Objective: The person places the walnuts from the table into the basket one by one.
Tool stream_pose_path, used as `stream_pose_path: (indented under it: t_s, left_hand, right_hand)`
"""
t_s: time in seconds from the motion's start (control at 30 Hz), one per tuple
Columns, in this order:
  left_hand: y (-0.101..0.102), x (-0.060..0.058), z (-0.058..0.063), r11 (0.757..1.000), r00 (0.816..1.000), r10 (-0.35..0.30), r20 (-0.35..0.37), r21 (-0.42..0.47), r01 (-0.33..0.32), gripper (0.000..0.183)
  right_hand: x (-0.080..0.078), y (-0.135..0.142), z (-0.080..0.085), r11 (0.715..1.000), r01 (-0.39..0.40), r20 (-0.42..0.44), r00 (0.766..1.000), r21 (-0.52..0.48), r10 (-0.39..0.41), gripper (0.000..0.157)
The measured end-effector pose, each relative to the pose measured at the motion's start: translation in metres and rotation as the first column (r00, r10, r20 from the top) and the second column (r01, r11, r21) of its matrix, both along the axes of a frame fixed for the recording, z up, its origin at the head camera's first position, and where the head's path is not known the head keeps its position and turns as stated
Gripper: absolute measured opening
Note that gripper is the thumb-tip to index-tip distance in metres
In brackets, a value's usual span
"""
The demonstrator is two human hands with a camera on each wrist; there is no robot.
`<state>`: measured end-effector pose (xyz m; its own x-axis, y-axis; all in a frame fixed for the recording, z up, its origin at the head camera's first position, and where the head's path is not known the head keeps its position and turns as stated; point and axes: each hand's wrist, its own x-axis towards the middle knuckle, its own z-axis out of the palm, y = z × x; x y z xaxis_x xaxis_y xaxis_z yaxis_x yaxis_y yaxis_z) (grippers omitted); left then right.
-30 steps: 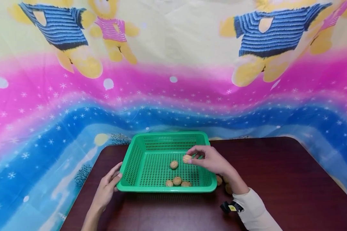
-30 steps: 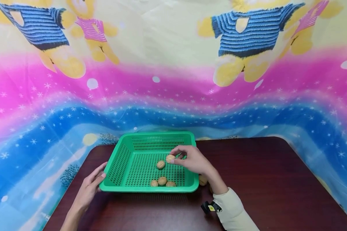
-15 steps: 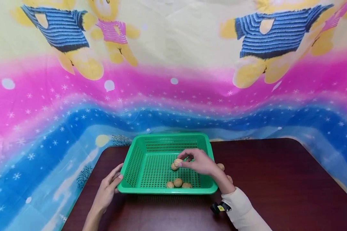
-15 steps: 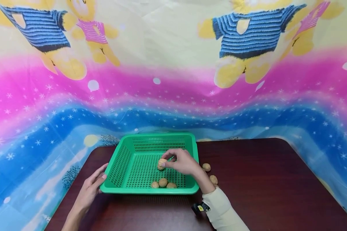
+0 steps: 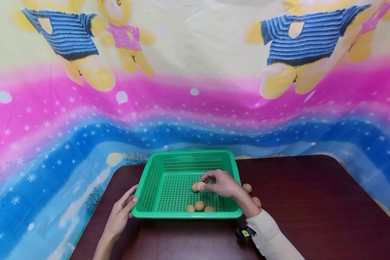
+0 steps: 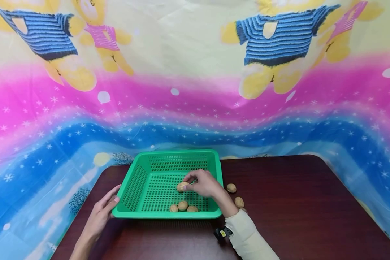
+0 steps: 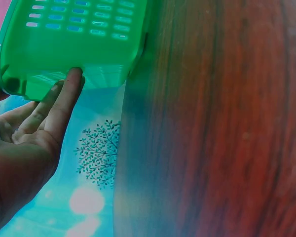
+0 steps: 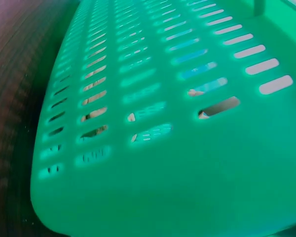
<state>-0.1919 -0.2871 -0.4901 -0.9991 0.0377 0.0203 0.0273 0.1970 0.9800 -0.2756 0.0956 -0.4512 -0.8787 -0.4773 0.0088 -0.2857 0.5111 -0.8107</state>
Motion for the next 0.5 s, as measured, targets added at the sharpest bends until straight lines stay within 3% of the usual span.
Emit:
stream_pose_path:
  t_s: [0.2, 0.5]
  left_hand:
    - [0.0004, 0.0012, -0.0016, 1.000, 1.000, 0.007, 0.005, -0.006, -0.007, 0.058]
    - [0.0005, 0.0010, -0.0009, 1.000, 1.000, -0.002, -0.010, -0.019, 0.002, 0.057]
  right_hand:
    - [0.0028, -0.0002, -0.0001, 0.999, 0.039, -0.024, 0.999, 0.026, -0.039, 0.022]
    - [0.0057, 0.0083, 0.0053, 0.998, 0.022, -0.110, 0.993, -0.065, -0.029, 0.025]
